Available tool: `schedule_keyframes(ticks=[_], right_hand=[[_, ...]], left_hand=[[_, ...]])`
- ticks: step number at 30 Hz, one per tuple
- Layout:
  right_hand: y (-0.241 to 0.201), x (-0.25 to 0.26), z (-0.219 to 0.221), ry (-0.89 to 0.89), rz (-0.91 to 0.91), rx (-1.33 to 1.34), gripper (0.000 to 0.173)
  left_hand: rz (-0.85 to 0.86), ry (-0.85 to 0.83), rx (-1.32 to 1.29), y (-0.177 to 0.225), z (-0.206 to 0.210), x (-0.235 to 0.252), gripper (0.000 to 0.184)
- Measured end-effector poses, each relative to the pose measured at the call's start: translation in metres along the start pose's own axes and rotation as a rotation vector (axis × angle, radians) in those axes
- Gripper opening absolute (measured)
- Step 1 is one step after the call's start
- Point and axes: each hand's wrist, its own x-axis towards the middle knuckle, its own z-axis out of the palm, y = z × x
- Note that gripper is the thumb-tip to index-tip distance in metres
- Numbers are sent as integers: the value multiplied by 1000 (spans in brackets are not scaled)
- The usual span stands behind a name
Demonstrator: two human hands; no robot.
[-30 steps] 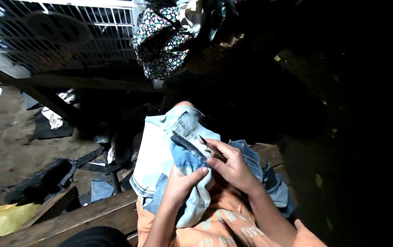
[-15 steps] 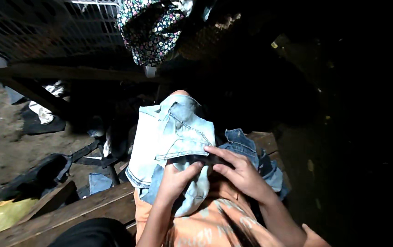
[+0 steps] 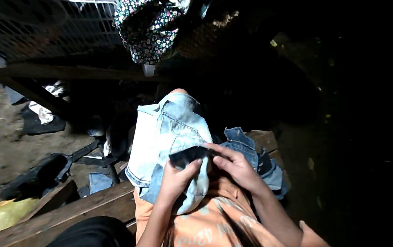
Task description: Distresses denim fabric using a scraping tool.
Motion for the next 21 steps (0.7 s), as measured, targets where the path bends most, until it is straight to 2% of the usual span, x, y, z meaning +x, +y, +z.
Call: schedule_keyframes(ticks=[2, 4, 6, 8, 9, 11, 12, 13, 18, 20, 21], right_hand=[[4, 3, 1, -60, 154, 437, 32], [6, 3, 0, -132, 218, 549, 32], [2, 1, 3, -118, 145, 385, 36], [-1, -2, 3, -97, 16, 90, 45], [-2, -4, 1, -97, -31, -87, 49], [-3, -8, 1, -62, -90, -393, 51], [-3, -10, 1, -40, -105, -483, 50], [-4, -11, 2, -22, -114, -551, 49], [-2, -7, 8, 127, -126, -656, 42], [1, -4, 8, 183, -116, -520, 38], [0, -3, 6, 154, -91, -377, 37]], left_hand=[[20, -11, -28, -1, 0, 2, 39], [-17, 5, -30, 1, -1, 3, 42], [-59, -19, -40, 3, -1, 5, 49], [-96, -20, -37, 4, 0, 5, 49], [-128, 3, -1, 5, 2, 4, 46], [-207, 49, 121, 10, 3, 2, 26], [-243, 69, 182, 11, 2, 1, 15], [-254, 70, 214, 10, 1, 1, 12], [-194, 62, 305, 6, 0, -1, 12], [-78, 35, 206, 2, 2, -2, 23], [-22, 20, 136, 0, 2, -2, 31]])
